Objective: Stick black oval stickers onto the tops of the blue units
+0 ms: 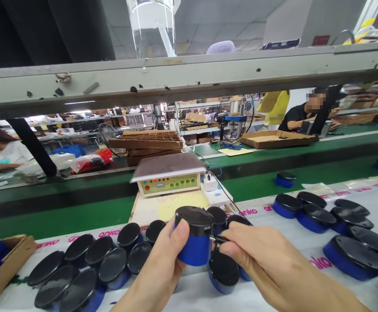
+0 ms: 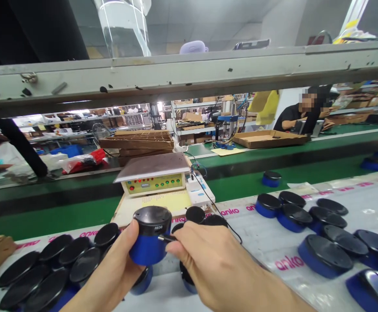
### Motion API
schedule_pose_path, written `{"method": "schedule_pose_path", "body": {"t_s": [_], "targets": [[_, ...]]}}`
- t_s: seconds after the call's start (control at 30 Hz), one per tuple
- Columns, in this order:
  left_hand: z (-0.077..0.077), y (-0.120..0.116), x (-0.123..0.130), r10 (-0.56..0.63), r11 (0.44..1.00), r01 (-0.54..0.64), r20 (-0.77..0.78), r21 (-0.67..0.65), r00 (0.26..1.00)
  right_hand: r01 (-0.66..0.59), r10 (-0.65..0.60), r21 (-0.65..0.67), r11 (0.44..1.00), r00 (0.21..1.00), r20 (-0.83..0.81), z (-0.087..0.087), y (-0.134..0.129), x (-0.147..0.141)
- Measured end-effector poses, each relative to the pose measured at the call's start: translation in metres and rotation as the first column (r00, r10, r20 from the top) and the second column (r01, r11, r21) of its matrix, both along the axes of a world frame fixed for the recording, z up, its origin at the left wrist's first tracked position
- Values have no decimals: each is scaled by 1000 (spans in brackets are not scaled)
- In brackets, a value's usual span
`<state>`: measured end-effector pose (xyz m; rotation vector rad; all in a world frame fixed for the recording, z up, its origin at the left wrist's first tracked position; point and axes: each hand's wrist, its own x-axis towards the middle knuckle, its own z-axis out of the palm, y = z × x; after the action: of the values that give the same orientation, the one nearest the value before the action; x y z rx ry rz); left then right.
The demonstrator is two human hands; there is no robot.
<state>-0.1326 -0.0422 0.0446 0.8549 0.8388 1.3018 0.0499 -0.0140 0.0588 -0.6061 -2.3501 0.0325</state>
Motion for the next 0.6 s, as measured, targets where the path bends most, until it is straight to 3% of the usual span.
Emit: {"method": "schedule_pose_path", "body": {"t_s": [0.17, 0.33, 0.43, 0.53, 0.6], "targets": [[-5, 2, 1, 202, 952, -101, -346, 289, 916, 84, -87, 122, 989, 996, 16, -3, -1, -1], [-11, 0, -4, 426, 853, -78, -601, 516, 676, 122, -117, 185, 975, 992, -37, -11, -2, -8], [-11, 1, -8, 619, 706, 16, -628, 708, 472, 44, -48, -61, 997, 997, -66, -16, 5, -13], [-8, 2, -12, 826, 498, 154, -521, 854, 218, -69, 35, -324, 943, 994, -108, -21, 14, -17], [-4, 2, -13, 889, 377, 236, -422, 896, 179, -124, 73, -367, 922, 986, -149, -25, 18, -19]]}}
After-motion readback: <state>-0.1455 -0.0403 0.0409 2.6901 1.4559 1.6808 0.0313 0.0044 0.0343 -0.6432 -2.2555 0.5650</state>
